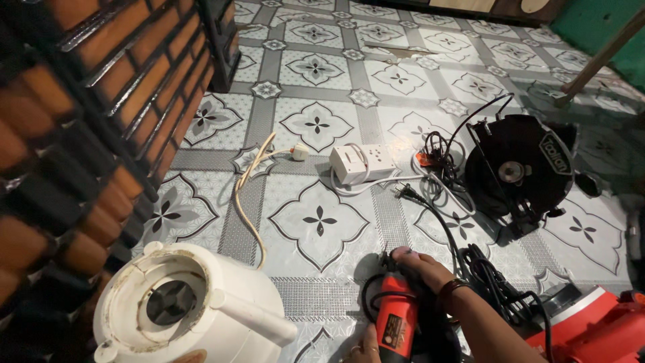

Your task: The person wipes down a white blender base and a handheld angle grinder with a cloth while sitting on the floor.

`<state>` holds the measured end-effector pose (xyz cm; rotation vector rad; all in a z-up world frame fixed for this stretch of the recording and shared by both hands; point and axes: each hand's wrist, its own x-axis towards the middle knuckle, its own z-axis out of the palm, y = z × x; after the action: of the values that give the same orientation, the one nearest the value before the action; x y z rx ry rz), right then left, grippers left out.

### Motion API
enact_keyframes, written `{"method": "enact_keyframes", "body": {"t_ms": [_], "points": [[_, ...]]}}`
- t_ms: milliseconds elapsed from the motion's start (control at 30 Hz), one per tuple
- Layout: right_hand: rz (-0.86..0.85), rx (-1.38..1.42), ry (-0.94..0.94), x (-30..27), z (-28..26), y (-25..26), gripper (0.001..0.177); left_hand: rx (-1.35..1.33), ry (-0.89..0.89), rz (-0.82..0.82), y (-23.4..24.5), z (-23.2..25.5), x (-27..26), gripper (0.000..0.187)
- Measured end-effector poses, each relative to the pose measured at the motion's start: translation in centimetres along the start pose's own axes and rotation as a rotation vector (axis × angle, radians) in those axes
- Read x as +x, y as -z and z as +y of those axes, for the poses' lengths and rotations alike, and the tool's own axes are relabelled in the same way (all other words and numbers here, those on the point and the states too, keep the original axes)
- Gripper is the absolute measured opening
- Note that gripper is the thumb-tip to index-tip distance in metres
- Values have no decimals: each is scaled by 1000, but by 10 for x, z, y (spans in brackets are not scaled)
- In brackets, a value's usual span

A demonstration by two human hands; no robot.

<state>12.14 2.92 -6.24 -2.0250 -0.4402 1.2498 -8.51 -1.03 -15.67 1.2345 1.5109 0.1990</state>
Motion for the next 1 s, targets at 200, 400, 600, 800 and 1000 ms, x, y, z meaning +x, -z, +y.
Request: {"method": "enact_keyframes", "body": {"t_ms": [200, 400, 600, 800, 1000], "points": [[144, 2, 170, -54, -11, -17, 61, -28, -42, -14, -2, 10, 1, 62], [451, -45, 632, -152, -43, -17, 50, -42, -171, -61, -3, 30, -11, 71], [575, 13, 1111, -270, -67, -40, 62, -52, -494, -85, 10, 50, -42, 80], [644, -224, 1232, -351, -50, -61, 63, -70, -919, -56, 41, 3, -82, 90], [627, -273, 1001, -405, -57, -69, 95, -78, -1322, -17, 78, -25, -101, 100]]}}
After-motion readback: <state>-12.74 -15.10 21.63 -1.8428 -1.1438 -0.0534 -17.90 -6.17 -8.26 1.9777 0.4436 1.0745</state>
